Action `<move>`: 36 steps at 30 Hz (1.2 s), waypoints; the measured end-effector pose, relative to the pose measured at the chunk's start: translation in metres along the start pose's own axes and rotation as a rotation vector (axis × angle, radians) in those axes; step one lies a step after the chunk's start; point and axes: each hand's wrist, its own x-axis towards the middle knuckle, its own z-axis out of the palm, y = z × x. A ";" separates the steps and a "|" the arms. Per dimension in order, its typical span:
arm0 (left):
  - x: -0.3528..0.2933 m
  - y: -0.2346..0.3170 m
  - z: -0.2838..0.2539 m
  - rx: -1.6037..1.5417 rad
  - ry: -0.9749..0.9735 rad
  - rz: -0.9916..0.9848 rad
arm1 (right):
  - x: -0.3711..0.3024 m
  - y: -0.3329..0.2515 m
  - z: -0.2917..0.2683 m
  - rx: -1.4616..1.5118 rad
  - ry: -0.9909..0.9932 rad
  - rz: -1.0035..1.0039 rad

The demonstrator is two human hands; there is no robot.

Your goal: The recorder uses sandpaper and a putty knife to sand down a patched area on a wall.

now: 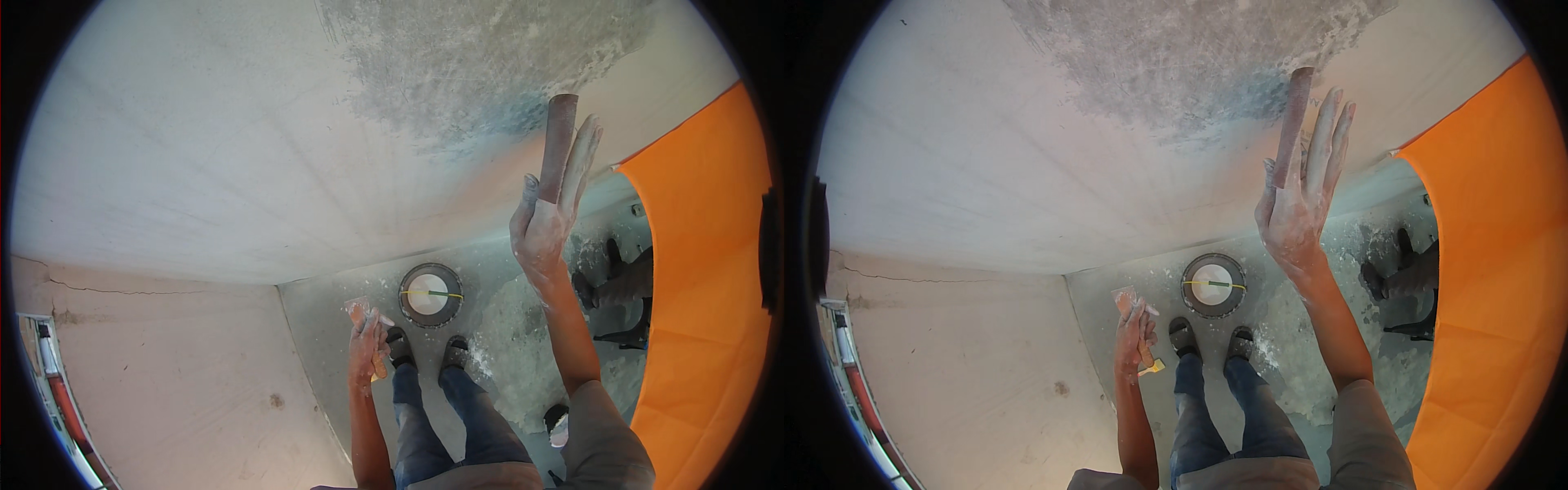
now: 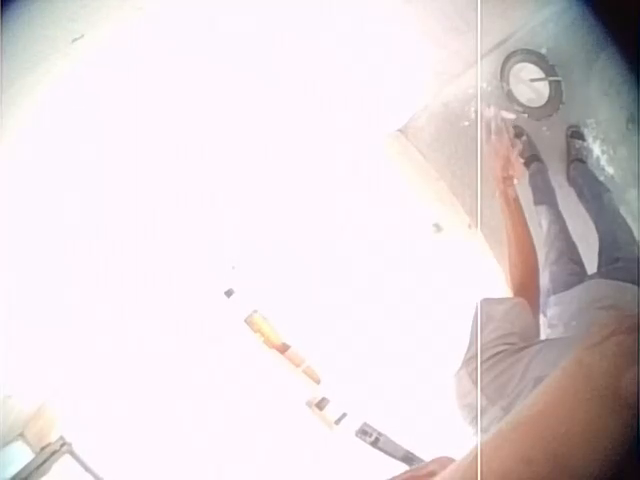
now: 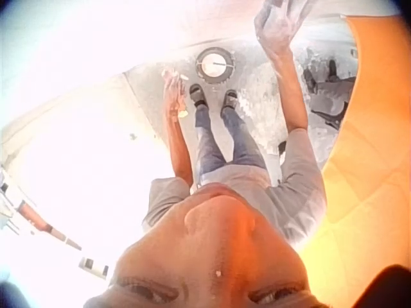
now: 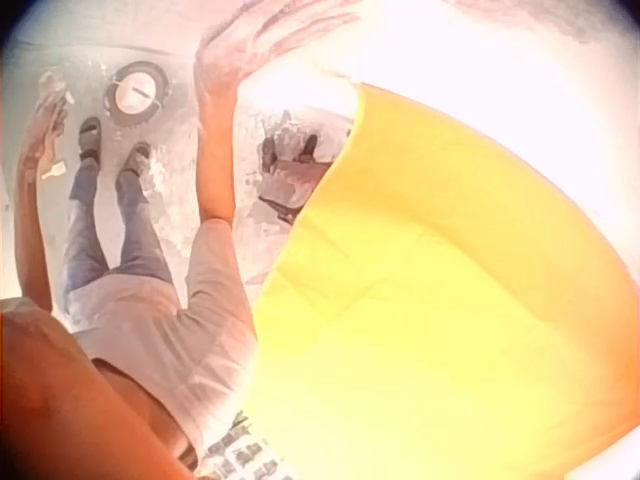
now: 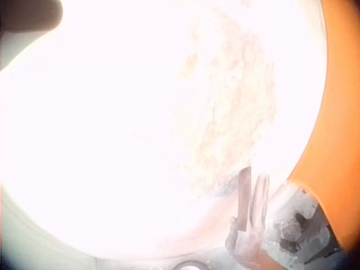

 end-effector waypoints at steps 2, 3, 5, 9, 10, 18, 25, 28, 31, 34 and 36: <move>0.004 -0.005 -0.005 -0.001 -0.010 -0.006 | 0.001 -0.005 0.036 0.024 -0.125 -0.052; 0.005 -0.007 -0.007 -0.004 -0.023 -0.013 | -0.005 -0.006 0.053 0.120 -0.105 -0.072; 0.005 -0.010 -0.012 -0.024 -0.008 -0.031 | -0.009 -0.007 0.064 0.140 -0.062 -0.083; 0.008 -0.016 -0.018 -0.124 0.000 -0.050 | 0.005 -0.018 0.099 0.489 0.289 0.113; 0.008 -0.017 -0.019 -0.139 0.004 -0.050 | 0.008 -0.021 0.102 0.497 0.281 0.104; 0.002 -0.014 -0.016 -0.163 0.053 -0.067 | 0.031 -0.029 0.116 0.305 0.526 0.449; 0.000 -0.012 -0.039 -0.113 -0.024 -0.076 | 0.027 -0.017 0.129 0.123 0.462 0.205; 0.007 -0.012 -0.036 -0.107 -0.042 -0.063 | -0.039 0.000 0.164 -0.146 0.166 -0.438; 0.013 -0.018 -0.035 -0.012 -0.042 -0.102 | -0.001 0.036 0.154 -0.013 0.053 -1.105; 0.007 -0.025 -0.025 -0.074 -0.036 -0.105 | 0.052 0.027 0.095 -0.203 0.193 -0.770; 0.013 -0.030 -0.024 -0.086 -0.056 -0.122 | 0.050 0.023 0.097 -0.158 0.222 -0.713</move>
